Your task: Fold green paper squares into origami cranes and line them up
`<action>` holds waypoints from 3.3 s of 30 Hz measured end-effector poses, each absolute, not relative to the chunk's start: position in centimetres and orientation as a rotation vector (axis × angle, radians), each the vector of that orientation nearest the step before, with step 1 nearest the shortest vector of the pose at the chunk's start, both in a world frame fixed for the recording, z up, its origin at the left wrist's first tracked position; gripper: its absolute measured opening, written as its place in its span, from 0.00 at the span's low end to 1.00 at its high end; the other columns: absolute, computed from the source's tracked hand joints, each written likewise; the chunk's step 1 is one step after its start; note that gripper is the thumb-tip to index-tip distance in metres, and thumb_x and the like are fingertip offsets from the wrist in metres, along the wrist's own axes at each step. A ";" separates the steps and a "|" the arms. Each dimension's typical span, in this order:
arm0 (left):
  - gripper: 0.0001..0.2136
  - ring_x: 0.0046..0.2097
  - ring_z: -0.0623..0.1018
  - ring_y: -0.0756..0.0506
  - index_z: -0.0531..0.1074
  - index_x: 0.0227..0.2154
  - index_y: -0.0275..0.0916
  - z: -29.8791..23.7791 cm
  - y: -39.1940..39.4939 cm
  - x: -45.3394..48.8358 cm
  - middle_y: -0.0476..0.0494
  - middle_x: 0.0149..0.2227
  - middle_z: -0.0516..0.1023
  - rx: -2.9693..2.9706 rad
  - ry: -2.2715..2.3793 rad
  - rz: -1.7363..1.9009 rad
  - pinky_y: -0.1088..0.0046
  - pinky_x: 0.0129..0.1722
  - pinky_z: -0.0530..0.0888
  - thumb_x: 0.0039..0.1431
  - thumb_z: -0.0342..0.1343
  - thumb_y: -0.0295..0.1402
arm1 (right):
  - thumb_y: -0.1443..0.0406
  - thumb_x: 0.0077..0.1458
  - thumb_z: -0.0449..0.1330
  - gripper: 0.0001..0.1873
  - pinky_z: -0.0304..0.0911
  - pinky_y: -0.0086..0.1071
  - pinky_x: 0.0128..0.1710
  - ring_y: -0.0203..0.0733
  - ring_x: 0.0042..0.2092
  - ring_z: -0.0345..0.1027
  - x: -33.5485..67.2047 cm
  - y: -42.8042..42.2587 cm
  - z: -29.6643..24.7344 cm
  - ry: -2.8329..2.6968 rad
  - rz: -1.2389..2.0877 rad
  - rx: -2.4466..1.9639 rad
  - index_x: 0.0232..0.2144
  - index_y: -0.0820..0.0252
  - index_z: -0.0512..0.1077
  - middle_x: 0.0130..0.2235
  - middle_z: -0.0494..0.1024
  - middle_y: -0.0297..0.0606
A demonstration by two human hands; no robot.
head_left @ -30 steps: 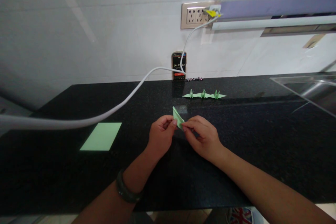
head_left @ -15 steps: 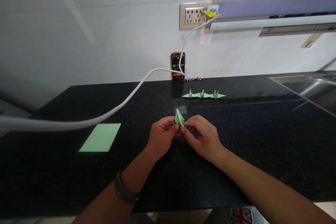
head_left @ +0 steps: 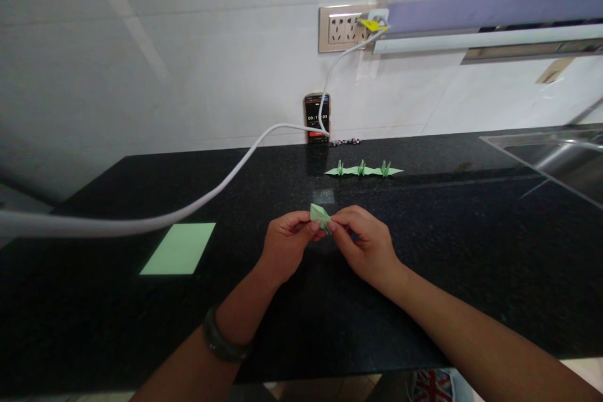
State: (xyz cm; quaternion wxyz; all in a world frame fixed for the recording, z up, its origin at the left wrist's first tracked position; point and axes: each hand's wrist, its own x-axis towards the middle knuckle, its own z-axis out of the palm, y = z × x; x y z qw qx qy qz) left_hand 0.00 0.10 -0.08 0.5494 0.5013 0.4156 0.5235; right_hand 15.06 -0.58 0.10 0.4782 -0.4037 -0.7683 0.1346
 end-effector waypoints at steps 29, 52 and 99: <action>0.07 0.26 0.72 0.52 0.73 0.30 0.35 -0.2 0.3 -0.6 0.47 0.25 0.75 1.351 0.937 1.173 0.75 0.28 0.71 0.47 0.57 0.33 | 0.63 0.50 0.57 0.09 0.63 0.27 0.26 0.35 0.30 0.64 15.1 0.1 -0.4 -1.608 0.866 -0.980 0.36 0.59 0.68 0.30 0.70 0.36; 0.08 0.22 0.71 0.53 0.72 0.26 0.34 0.4 0.1 -0.2 0.48 0.21 0.74 1.273 1.011 1.125 0.78 0.23 0.69 0.45 0.58 0.35 | 0.63 0.42 0.61 0.09 0.60 0.24 0.19 0.29 0.20 0.63 14.8 0.4 0.4 -1.302 1.372 -1.014 0.25 0.63 0.67 0.21 0.69 0.29; 0.09 0.19 0.66 0.54 0.71 0.19 0.33 -0.3 0.3 -0.6 0.50 0.16 0.69 1.192 1.068 1.025 0.78 0.20 0.61 0.43 0.59 0.36 | 0.60 0.41 0.63 0.13 0.58 0.22 0.17 0.26 0.19 0.58 15.5 1.0 -0.2 -1.273 1.750 -0.989 0.25 0.64 0.68 0.20 0.65 0.28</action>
